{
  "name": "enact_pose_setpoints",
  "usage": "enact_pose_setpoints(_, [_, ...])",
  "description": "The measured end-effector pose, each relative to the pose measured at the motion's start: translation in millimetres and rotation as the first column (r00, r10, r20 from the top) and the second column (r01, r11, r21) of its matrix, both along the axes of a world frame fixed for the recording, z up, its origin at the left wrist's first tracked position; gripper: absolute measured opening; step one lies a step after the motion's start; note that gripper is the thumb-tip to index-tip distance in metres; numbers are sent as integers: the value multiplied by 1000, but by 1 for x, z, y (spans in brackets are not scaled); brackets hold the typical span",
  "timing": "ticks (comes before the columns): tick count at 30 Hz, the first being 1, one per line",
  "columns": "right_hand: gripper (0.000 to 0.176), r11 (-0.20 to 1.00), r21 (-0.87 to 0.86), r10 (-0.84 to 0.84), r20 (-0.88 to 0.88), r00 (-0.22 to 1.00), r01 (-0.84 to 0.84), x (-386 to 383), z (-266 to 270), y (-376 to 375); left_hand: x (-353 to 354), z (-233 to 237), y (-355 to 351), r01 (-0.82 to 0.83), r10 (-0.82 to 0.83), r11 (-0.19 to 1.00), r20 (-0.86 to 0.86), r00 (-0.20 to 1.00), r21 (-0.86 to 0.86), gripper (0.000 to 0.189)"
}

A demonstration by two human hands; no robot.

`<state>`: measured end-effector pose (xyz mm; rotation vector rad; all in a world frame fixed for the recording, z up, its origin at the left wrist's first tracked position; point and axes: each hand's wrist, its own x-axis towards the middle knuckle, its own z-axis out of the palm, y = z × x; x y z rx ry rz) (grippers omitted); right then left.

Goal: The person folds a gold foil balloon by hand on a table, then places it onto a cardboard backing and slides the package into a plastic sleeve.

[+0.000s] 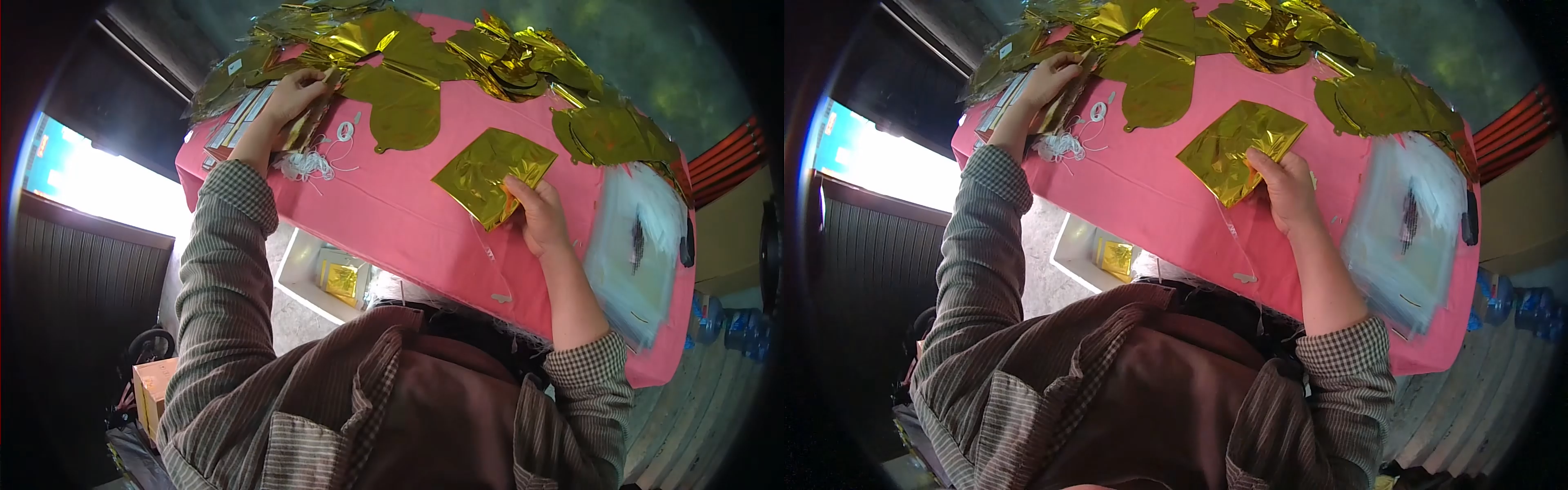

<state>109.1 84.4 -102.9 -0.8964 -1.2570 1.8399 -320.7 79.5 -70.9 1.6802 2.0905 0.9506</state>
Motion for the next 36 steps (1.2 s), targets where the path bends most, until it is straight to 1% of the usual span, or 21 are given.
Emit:
enact_pose_setpoints(1, [19, 1000, 1, 2, 0, 1000, -2, 0, -1, 0, -1, 0, 1, -2, 2, 1000, 0, 1000, 1, 46])
enact_pose_setpoints(3, [19, 999, 29, -22, -21, 1000, 23, -1, -4, 1, 15, 19, -1, -125, 93, 990, -374, 923, -62, 36])
enact_pose_setpoints(4, [19, 999, 30, -17, -23, 1000, 18, 0, -3, 1, 20, 28, -3, -130, 98, 990, -375, 922, -61, 36])
enact_pose_setpoints(6, [19, 1000, 19, 21, 28, 999, -21, 1, 0, 1, 27, 45, -7, -204, 135, 979, -676, 724, -24, 29])
enact_pose_setpoints(7, [19, 999, 20, 25, 26, 999, -26, 1, 0, 1, 27, 57, -10, -209, 139, 978, -677, 723, -22, 29])
enact_pose_setpoints(9, [19, 1000, 23, 4, 28, 1000, -4, 1, -1, 1, 24, 83, -20, -332, 309, 935, -752, 582, 127, 29])
enact_pose_setpoints(13, [19, 1000, 29, 1, 31, 1000, -2, -1, 2, -1, -29, 137, -52, -235, 460, 888, -774, 435, 396, 34])
enact_pose_setpoints(15, [17, 999, 40, -2, 0, 1000, 2, -2, 0, -1, 21, 163, -69, -294, 650, 759, -651, 392, 581, 20])
enact_pose_setpoints(17, [16, 997, 63, -48, -45, 998, 51, -5, -6, 2, 41, 172, -82, -265, 659, 747, -630, 410, 609, 21])
enact_pose_setpoints(19, [15, 992, 88, -87, -88, 992, 94, -7, 2, 4, 69, 171, -86, -230, 601, 739, -466, 650, 634, 14])
enact_pose_setpoints(20, [14, 992, 59, -100, -170, 980, 112, -3, 17, 4, 86, 166, -79, -347, 664, 719, -449, 597, 602, 15])
enact_pose_setpoints(21, [13, 991, 25, -119, -248, 962, 129, 2, 24, 5, 75, 153, -74, -273, 566, 775, -435, 700, 569, 23])
enact_pose_setpoints(22, [13, 995, 54, -59, -330, 942, 81, 11, 17, 20, 65, 135, -68, -188, 451, 822, -415, 790, 537, 31])
enact_pose_setpoints(24, [13, 990, 85, -71, -375, 924, 111, 15, 38, 22, 81, 103, -60, -188, 351, 883, -339, 873, 430, 28])
enact_pose_setpoints(26, [13, 976, 133, -96, -445, 890, 171, 19, 62, 17, 83, 56, -43, -40, 179, 902, -287, 941, 431, 29])
enact_pose_setpoints(27, [13, 975, 135, -102, -438, 893, 177, 21, 67, 17, 102, 48, -43, -63, 88, 954, -75, 993, 293, 28])
enact_pose_setpoints(28, [12, 976, 141, -86, -439, 894, 163, 23, 70, 17, 123, 37, -46, -47, 25, 988, 152, 988, 146, 28])
enact_pose_setpoints(30, [12, 977, 147, -80, -430, 899, 157, 27, 71, 16, 150, 14, -44, 36, -60, 997, 436, 898, 61, 28])
enact_pose_setpoints(32, [13, 979, 153, -67, -386, 920, 135, 28, 70, 13, 164, 4, -45, 190, -76, 975, 626, 776, -118, 27])
enact_pose_setpoints(34, [13, 980, 152, -62, -363, 930, 125, 30, 69, 11, 173, -12, -43, 246, -143, 967, 665, 733, -64, 28])
enact_pose_setpoints(36, [12, 978, 192, -19, -322, 947, 85, 31, 67, 8, 188, -4, -58, 214, -140, 963, 376, 916, -163, 28])
